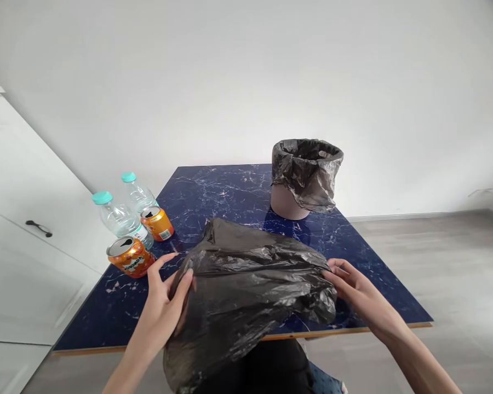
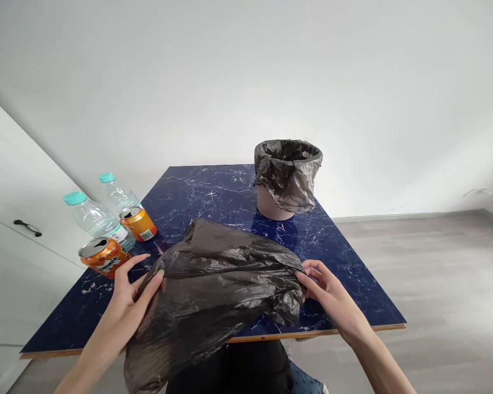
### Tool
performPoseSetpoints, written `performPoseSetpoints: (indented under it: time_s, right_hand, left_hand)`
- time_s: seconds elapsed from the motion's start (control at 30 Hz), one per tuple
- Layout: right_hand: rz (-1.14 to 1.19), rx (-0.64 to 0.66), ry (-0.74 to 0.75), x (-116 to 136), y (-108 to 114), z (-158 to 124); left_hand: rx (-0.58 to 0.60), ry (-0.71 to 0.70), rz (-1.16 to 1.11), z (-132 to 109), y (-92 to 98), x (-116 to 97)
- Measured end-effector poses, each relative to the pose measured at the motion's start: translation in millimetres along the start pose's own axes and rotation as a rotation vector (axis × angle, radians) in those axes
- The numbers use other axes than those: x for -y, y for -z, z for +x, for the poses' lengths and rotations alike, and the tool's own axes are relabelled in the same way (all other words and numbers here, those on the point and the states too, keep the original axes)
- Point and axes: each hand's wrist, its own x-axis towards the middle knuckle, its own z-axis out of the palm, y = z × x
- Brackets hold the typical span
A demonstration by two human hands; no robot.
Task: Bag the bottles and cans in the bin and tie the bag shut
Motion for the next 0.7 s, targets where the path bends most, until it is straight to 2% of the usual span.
performPoseSetpoints:
  time_s: [0.07, 0.13, 0.2, 0.23, 0.3, 0.33, 0.37, 0.43, 0.5, 0.6, 0.7]
  right_hand:
    - [0.006, 0.036, -0.037, -2, 8, 2]
    - [-0.069, 0.033, -0.011, -2, 15, 2]
    - [-0.22, -0.091, 0.109, 4, 16, -4]
    - [-0.306, -0.186, 0.195, 9, 15, -9]
    - [-0.472, -0.328, 0.372, 22, 7, -22]
    - [-0.549, -0.324, 0.442, 29, 1, -29]
    - [-0.618, -0.256, 0.494, 33, -6, -34]
    - [-0.757, -0.03, 0.537, 34, -20, -41]
    - [-0.906, 0.19, 0.498, 25, -32, -39]
    - [-1.08, 0.371, 0.35, 6, -40, -26]
    - [-1.112, 0.377, 0.321, 1, -40, -21]
  left_hand:
    - [-0.014, -0.086, 0.157, 10, 10.9, 2]
    - [-0.075, -0.257, 0.363, 13, 18.0, -2]
    - [-0.13, -0.488, 0.541, 13, 18.1, -13]
    - [-0.114, -0.596, 0.597, 11, 15.0, -20]
    - [0.049, -0.736, 0.647, 11, 2.7, -31]
    - [0.175, -0.754, 0.658, 12, -5.7, -35]
    - [0.306, -0.743, 0.67, 15, -14.9, -36]
    - [0.526, -0.659, 0.727, 26, -32.5, -32]
    - [0.649, -0.555, 0.823, 41, -44.8, -22]
    - [0.691, -0.451, 0.944, 63, -48.3, -10]
    - [0.633, -0.481, 0.916, 66, -42.6, -9]
